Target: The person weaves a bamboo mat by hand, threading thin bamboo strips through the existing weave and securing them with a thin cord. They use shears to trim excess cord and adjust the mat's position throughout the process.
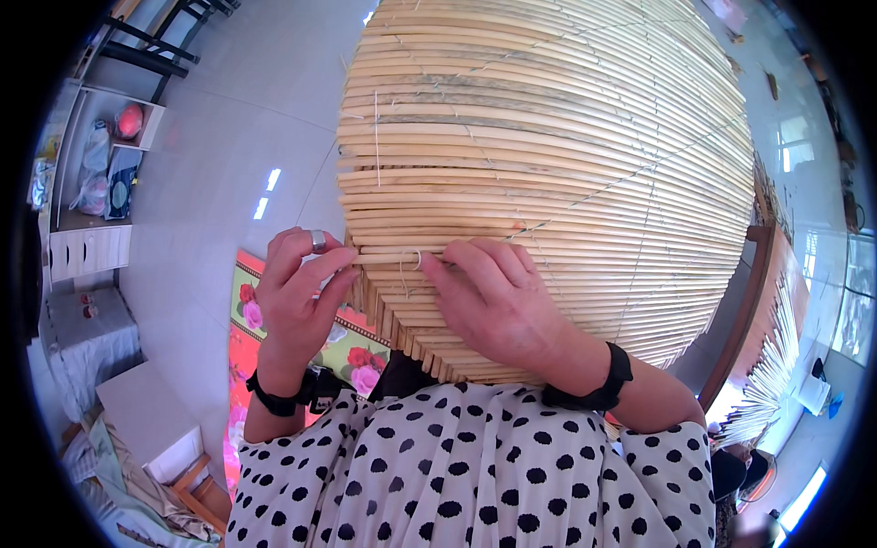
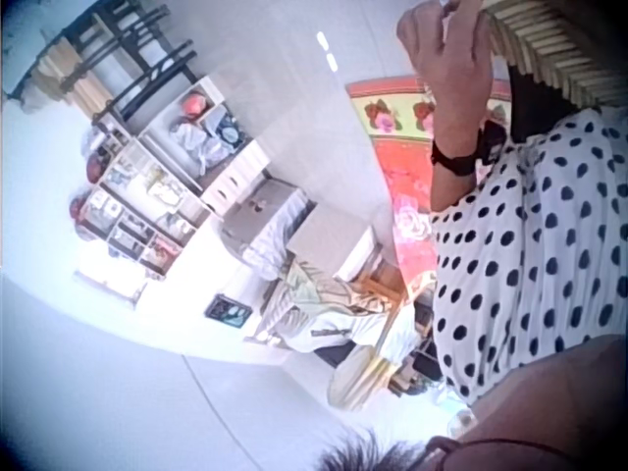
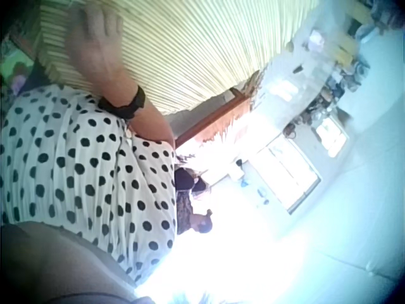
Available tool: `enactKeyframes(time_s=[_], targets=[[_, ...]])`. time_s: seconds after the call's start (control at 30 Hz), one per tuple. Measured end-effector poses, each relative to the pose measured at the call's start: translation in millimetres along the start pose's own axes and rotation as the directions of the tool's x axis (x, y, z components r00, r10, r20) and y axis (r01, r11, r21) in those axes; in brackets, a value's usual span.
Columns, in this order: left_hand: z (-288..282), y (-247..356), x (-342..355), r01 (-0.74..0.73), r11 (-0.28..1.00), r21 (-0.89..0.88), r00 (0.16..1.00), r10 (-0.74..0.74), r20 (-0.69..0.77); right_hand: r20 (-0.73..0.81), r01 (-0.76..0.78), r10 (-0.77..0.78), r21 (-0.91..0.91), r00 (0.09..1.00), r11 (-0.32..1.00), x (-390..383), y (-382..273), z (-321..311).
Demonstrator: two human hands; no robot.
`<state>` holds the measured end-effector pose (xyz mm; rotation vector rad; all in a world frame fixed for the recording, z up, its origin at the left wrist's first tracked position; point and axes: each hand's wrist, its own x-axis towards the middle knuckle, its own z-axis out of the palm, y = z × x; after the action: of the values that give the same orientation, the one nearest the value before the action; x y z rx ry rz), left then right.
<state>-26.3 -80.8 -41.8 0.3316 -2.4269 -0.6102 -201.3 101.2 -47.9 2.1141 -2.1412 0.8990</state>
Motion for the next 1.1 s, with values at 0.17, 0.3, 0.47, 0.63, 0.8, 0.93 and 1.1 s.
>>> enactKeyframes(time_s=[0.17, 0.3, 0.47, 0.63, 0.8, 0.93, 1.1], targets=[[4, -7, -1, 0.005, 0.999, -0.040, 1.000, -0.004, 0.021, 0.014, -0.008, 0.008, 0.002, 1.000, 1.000, 0, 0, 0], [7, -12, 0, -0.017, 0.997, -0.077, 0.999, 0.019, 0.034, -0.009, -0.014, 0.013, -0.052, 1.000, 0.999, 4, -1, 4], [16, -9, 0, -0.041, 0.999, 0.002, 0.999, 0.041, 0.018, 0.002, -0.009, 0.009, -0.088, 1.000, 0.996, 7, 1, 6], [12, 0, 2, 0.048, 0.999, 0.023, 0.997, -0.050, 0.059, 0.034, -0.008, 0.008, 0.008, 0.999, 1.000, 7, 5, -1], [3, -1, -3, 0.419, 0.842, -0.340, 0.897, -0.442, 0.010, -0.068, 0.018, -0.013, 0.082, 0.998, 0.996, 1, 13, -31], [8, -9, -11, 0.603, 0.359, -0.713, 0.717, -0.636, 0.286, -0.131, -0.085, 0.087, 0.018, 0.988, 0.996, -9, 24, -48], [22, 8, 4, 0.730, 0.109, -0.675, 0.583, -0.614, 0.532, -0.110, -0.155, 0.150, -0.040, 0.983, 0.987, -14, 24, -48]])
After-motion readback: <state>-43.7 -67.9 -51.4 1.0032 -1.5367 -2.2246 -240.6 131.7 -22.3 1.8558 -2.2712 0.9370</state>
